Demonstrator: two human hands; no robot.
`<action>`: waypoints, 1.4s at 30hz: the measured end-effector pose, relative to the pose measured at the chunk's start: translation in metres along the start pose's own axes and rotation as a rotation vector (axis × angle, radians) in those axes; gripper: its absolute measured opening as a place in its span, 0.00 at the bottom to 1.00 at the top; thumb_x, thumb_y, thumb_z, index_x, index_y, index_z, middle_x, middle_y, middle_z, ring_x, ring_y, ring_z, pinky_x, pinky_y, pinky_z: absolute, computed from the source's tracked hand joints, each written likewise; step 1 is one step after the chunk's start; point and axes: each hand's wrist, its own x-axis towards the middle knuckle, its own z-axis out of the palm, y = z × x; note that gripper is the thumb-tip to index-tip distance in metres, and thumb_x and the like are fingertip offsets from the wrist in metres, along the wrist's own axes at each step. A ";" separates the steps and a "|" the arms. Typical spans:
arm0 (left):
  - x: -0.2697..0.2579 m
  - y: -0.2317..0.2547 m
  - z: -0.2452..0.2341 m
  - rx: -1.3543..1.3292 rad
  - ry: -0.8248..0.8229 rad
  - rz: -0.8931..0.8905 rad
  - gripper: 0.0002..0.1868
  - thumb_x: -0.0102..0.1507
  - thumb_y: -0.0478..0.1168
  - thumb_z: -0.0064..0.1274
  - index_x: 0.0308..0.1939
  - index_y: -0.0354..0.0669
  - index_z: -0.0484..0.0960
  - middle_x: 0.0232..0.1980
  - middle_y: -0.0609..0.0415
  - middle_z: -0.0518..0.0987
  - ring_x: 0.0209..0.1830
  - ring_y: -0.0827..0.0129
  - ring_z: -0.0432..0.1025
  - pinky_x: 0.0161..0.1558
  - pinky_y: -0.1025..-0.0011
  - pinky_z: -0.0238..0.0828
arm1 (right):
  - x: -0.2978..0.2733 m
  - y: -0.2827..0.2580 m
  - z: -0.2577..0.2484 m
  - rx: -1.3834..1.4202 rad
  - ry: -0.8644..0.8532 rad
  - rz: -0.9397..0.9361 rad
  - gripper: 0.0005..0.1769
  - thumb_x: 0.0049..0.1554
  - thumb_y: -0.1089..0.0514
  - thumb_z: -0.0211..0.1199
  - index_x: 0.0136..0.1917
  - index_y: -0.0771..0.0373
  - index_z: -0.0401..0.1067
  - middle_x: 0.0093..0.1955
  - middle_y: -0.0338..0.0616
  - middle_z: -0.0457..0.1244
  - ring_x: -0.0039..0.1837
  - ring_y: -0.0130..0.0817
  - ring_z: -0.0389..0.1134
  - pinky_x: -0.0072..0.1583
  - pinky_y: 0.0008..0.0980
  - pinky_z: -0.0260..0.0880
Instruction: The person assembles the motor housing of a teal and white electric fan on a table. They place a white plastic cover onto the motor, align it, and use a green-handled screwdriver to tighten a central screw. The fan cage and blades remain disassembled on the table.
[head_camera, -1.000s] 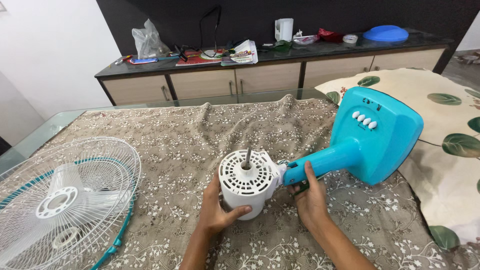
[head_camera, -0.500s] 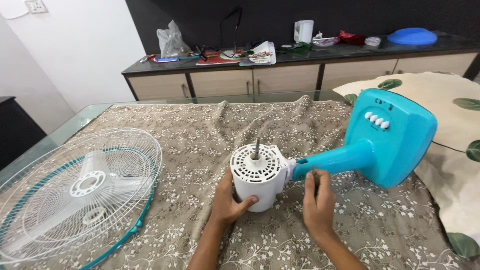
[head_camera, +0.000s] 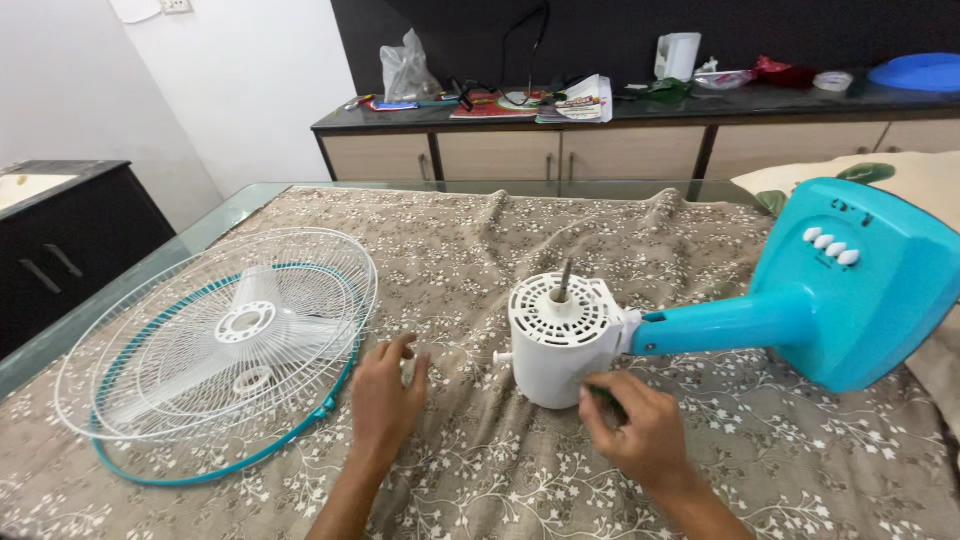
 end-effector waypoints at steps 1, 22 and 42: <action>-0.003 -0.011 -0.011 0.022 -0.003 -0.069 0.21 0.64 0.53 0.55 0.55 0.47 0.83 0.46 0.52 0.83 0.46 0.59 0.77 0.52 0.58 0.72 | -0.001 -0.004 0.003 0.041 -0.048 -0.069 0.07 0.52 0.60 0.68 0.45 0.61 0.78 0.40 0.44 0.72 0.34 0.32 0.74 0.37 0.30 0.74; -0.023 -0.042 -0.020 0.069 0.108 -0.078 0.08 0.59 0.42 0.60 0.36 0.42 0.86 0.40 0.47 0.81 0.45 0.52 0.76 0.47 0.57 0.72 | -0.011 -0.017 0.029 0.096 -0.528 -0.054 0.11 0.51 0.54 0.72 0.46 0.60 0.80 0.41 0.43 0.72 0.41 0.44 0.73 0.44 0.40 0.73; -0.018 -0.065 0.003 0.170 0.015 -0.005 0.13 0.67 0.46 0.50 0.39 0.39 0.79 0.39 0.53 0.77 0.31 0.68 0.73 0.31 0.70 0.76 | -0.013 -0.020 0.027 0.086 -0.538 -0.047 0.11 0.53 0.54 0.71 0.46 0.62 0.79 0.43 0.44 0.70 0.44 0.46 0.73 0.47 0.42 0.73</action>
